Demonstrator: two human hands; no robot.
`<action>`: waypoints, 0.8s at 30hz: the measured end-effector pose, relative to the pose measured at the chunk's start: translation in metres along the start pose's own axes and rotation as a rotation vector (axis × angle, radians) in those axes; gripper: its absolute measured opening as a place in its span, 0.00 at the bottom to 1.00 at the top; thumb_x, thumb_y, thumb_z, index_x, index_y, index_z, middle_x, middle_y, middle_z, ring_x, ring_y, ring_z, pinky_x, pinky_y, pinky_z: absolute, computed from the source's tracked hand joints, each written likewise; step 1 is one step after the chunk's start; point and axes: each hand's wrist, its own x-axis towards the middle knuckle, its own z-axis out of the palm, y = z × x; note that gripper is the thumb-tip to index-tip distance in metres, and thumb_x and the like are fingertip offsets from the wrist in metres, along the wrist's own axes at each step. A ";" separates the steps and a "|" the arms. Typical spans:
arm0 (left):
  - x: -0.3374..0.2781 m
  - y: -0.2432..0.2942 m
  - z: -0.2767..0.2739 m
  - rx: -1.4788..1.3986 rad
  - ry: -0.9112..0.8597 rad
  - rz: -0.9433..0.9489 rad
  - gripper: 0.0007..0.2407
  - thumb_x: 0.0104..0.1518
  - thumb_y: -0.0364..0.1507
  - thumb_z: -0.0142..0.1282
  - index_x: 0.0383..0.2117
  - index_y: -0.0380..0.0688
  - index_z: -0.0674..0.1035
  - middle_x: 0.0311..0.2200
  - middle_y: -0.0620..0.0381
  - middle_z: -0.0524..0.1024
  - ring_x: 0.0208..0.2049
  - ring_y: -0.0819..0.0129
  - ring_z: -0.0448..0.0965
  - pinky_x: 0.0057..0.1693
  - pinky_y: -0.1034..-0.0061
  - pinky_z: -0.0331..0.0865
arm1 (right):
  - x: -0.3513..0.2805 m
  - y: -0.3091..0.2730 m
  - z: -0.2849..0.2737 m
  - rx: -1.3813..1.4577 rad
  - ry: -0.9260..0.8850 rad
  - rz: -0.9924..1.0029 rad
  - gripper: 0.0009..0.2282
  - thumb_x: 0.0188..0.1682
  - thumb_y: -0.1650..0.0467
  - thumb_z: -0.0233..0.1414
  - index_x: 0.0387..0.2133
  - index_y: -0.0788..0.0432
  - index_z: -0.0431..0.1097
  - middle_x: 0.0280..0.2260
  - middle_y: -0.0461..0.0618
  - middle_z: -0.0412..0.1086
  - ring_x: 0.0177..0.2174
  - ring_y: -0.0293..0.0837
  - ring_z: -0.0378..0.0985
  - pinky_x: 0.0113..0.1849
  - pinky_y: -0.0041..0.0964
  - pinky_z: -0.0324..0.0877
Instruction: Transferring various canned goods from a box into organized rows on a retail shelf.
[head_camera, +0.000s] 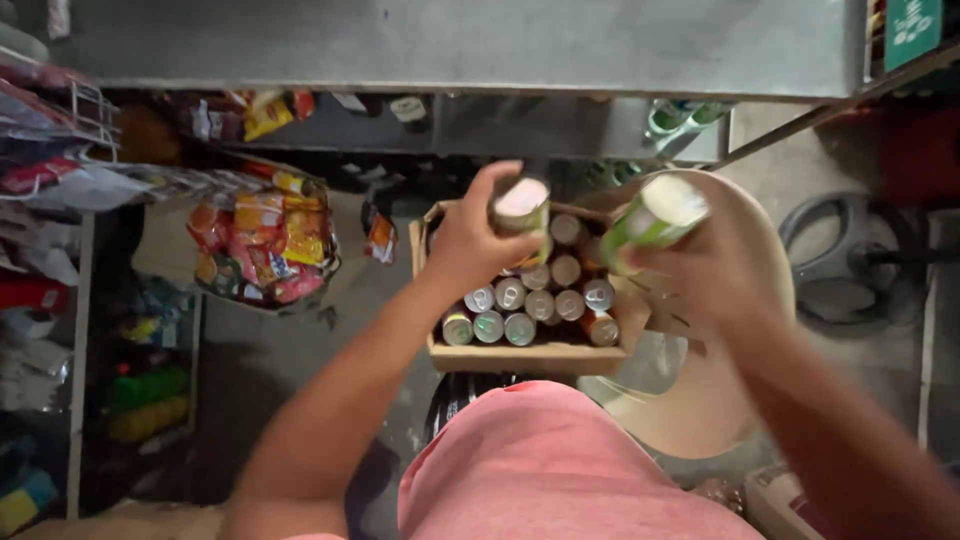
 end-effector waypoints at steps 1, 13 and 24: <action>-0.010 -0.017 0.008 0.018 0.047 -0.064 0.33 0.46 0.35 0.71 0.60 0.53 0.66 0.47 0.49 0.82 0.50 0.56 0.85 0.54 0.66 0.77 | 0.000 0.039 0.001 0.005 -0.014 0.041 0.34 0.35 0.77 0.65 0.57 0.56 0.60 0.49 0.45 0.71 0.49 0.38 0.75 0.50 0.35 0.73; -0.040 -0.130 0.058 0.316 0.190 -0.488 0.29 0.43 0.34 0.68 0.53 0.52 0.66 0.45 0.47 0.79 0.45 0.44 0.80 0.47 0.55 0.73 | 0.044 0.232 0.050 -0.134 -0.088 0.058 0.34 0.29 0.77 0.68 0.54 0.58 0.63 0.46 0.44 0.71 0.48 0.38 0.73 0.52 0.36 0.69; -0.079 -0.121 0.109 0.187 -0.199 -0.692 0.30 0.35 0.42 0.68 0.50 0.53 0.77 0.45 0.46 0.82 0.48 0.52 0.82 0.54 0.63 0.74 | -0.010 0.252 0.012 -0.368 -0.367 0.348 0.35 0.25 0.73 0.66 0.52 0.55 0.63 0.43 0.50 0.75 0.46 0.42 0.78 0.47 0.38 0.73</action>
